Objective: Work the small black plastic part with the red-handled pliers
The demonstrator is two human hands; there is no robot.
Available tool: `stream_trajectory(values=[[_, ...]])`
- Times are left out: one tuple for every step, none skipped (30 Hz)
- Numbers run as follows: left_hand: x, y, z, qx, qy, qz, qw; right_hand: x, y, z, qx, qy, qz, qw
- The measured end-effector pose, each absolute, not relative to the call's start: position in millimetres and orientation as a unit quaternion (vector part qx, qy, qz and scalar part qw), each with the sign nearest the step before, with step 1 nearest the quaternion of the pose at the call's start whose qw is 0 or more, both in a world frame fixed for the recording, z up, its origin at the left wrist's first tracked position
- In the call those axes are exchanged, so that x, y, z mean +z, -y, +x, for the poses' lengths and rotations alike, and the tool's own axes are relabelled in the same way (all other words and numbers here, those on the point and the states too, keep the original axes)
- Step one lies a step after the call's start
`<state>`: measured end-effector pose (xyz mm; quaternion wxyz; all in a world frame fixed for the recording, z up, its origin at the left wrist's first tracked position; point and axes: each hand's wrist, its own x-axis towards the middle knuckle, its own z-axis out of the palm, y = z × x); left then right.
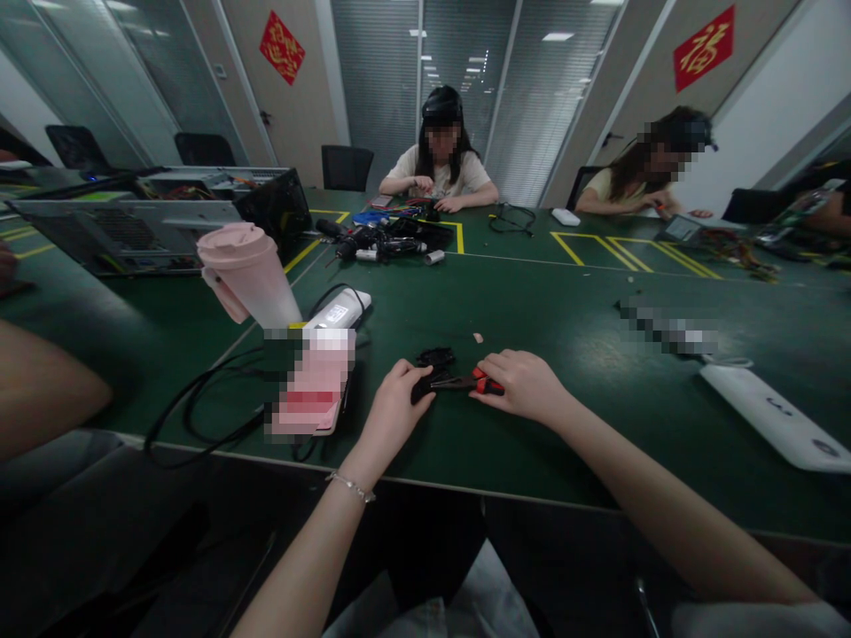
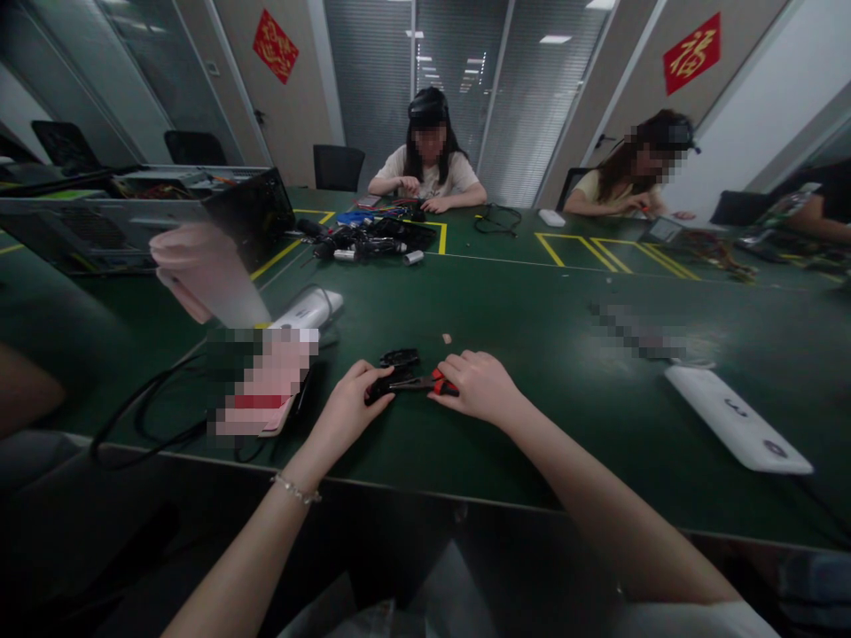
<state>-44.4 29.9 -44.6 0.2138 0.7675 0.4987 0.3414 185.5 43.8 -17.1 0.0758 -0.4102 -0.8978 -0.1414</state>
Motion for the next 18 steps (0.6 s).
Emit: stream_trajectory(values=[[-44.3, -29.7, -44.3, 0.341, -0.499, 0.768, 0.215, -16.9, -43.8, 185.7, -0.146, 0.898, -0.408, 0.075], [-44.1, -29.7, -44.2, 0.340, -0.499, 0.767, 0.216, -16.7, -43.7, 185.9, -0.149, 0.898, -0.407, 0.074], [-44.0, -29.6, -44.2, 0.339, -0.499, 0.767, 0.217, -16.6, -43.6, 185.9, -0.151, 0.898, -0.407, 0.074], [-44.1, -29.7, -44.3, 0.338, -0.499, 0.767, 0.217, -16.6, -43.5, 185.9, -0.151, 0.898, -0.407, 0.074], [-44.3, -29.7, -44.4, 0.338, -0.500, 0.768, 0.216, -16.7, -43.4, 185.7, -0.149, 0.898, -0.408, 0.074], [-44.6, -29.8, -44.5, 0.338, -0.500, 0.768, 0.214, -17.0, -43.4, 185.5, -0.145, 0.897, -0.411, 0.074], [-45.0, -30.0, -44.7, 0.339, -0.500, 0.768, 0.211, -17.5, -43.4, 185.2, -0.138, 0.896, -0.414, 0.075], [-45.5, -30.1, -44.8, 0.340, -0.499, 0.769, 0.209, -18.1, -43.4, 185.0, -0.129, 0.896, -0.418, 0.076], [-46.1, -30.2, -45.0, 0.341, -0.499, 0.769, 0.208, -18.8, -43.6, 184.8, -0.118, 0.895, -0.422, 0.078], [-46.6, -30.3, -45.0, 0.343, -0.498, 0.769, 0.206, -19.3, -43.7, 184.7, -0.108, 0.895, -0.425, 0.080], [-47.0, -30.3, -45.1, 0.344, -0.498, 0.769, 0.206, -19.6, -43.9, 184.6, -0.099, 0.895, -0.428, 0.082], [-47.3, -30.2, -45.1, 0.344, -0.497, 0.769, 0.205, -19.6, -44.1, 184.6, -0.092, 0.895, -0.428, 0.084], [-47.6, -30.2, -45.2, 0.344, -0.497, 0.770, 0.205, -19.4, -44.2, 184.6, -0.089, 0.896, -0.427, 0.085], [-47.8, -30.1, -45.2, 0.343, -0.497, 0.770, 0.205, -18.9, -44.2, 184.6, -0.090, 0.896, -0.426, 0.085], [-48.0, -30.1, -45.1, 0.342, -0.497, 0.771, 0.205, -18.3, -44.2, 184.7, -0.093, 0.897, -0.424, 0.085], [-48.2, -30.2, -45.2, 0.342, -0.497, 0.771, 0.204, -17.6, -44.2, 184.8, -0.099, 0.898, -0.421, 0.085], [-48.3, -30.3, -45.2, 0.343, -0.497, 0.771, 0.204, -16.9, -44.1, 184.9, -0.106, 0.898, -0.418, 0.086], [-48.5, -30.4, -45.2, 0.343, -0.497, 0.770, 0.204, -16.3, -44.0, 185.0, -0.116, 0.899, -0.413, 0.087]])
